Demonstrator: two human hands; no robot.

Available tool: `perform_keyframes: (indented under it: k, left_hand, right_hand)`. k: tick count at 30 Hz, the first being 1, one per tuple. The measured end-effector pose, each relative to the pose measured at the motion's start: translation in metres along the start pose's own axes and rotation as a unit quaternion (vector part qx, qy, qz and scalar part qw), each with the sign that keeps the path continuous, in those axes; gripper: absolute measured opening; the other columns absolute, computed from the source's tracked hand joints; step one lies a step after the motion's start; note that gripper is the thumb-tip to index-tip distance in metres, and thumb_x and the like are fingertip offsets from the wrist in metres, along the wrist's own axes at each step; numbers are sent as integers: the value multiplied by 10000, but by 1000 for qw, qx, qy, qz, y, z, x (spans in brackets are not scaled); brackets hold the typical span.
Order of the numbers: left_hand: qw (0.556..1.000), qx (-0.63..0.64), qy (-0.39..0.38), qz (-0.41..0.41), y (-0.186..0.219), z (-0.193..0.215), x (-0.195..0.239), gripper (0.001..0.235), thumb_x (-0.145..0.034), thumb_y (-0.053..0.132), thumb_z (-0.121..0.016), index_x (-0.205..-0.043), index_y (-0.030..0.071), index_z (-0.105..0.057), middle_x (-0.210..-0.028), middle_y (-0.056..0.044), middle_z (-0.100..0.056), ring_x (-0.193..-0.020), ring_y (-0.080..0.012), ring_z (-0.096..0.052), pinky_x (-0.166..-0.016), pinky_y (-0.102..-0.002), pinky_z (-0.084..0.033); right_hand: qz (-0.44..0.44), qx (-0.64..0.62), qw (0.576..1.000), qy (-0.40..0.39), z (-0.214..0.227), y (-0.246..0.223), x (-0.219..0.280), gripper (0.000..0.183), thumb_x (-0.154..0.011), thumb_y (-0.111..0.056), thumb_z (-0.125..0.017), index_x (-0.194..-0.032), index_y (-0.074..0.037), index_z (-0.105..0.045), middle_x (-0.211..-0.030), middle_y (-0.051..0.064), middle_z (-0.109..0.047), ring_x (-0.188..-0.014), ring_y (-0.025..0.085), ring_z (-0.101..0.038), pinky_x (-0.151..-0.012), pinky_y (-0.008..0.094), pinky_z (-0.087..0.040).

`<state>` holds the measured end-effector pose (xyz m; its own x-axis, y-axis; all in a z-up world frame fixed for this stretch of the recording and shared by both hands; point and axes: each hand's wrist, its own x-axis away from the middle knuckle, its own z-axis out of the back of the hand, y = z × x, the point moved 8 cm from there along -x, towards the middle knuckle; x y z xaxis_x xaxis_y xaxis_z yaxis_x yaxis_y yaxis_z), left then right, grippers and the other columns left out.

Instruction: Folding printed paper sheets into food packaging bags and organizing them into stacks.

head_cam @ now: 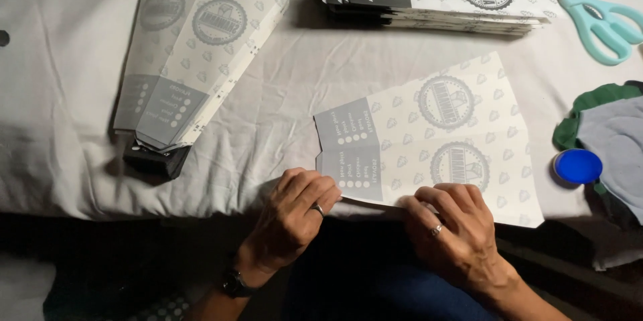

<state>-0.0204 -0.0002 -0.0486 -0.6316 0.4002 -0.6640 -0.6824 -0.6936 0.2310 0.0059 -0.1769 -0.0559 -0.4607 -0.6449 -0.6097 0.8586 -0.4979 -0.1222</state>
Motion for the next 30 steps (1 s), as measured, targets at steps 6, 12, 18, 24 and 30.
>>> perform_keyframes:
  k: [6, 12, 18, 24, 30]
  left_hand:
    - [999, -46, 2, -19, 5, -1, -6, 103, -964, -125, -634, -886, -64, -665, -954, -147, -643, -851, -274, -612, -738, -385, -524]
    - [1000, 12, -4, 23, -2, 3, 0, 173, -954, -56, -752, -1079, -99, -641, -1050, -192, -659, -955, -312, -643, -822, -440, -538]
    - [971, 158, 12, 178, -29, 15, 10, 430, -839, -24, -864, -1197, -21, -627, -1206, -151, -642, -1110, -300, -663, -1037, -398, -566]
    - [977, 135, 17, 163, -30, 10, 7, 374, -813, 78, -905, -1103, -24, -692, -1174, -145, -709, -1173, -316, -684, -1063, -421, -559]
    - [983, 113, 29, 141, -29, 4, 8, 272, -814, 3, -888, -1022, -59, -725, -1118, -159, -711, -1146, -356, -684, -1011, -464, -556]
  right_hand:
    - [12, -12, 1000, 16, -5, -7, -1, 279, -985, -63, -720, -1242, -48, -611, -956, 120, -672, -781, 248, -599, -643, 359, -401]
    - [24, -24, 999, -3, -8, -8, -5, 151, -1005, -49, -584, -1132, -17, -659, -983, 139, -669, -775, 278, -601, -625, 375, -414]
    - [22, -25, 999, 8, -9, -6, -3, 186, -987, -54, -645, -1171, -31, -643, -969, 137, -676, -770, 286, -608, -642, 380, -432]
    - [21, -7, 1000, 21, -10, -5, 0, 245, -953, -46, -759, -1168, -76, -647, -937, 105, -682, -769, 263, -636, -649, 358, -430]
    - [25, 0, 1000, 7, -11, -4, 1, 254, -963, -98, -751, -1196, -79, -650, -974, 108, -687, -805, 275, -638, -656, 371, -426]
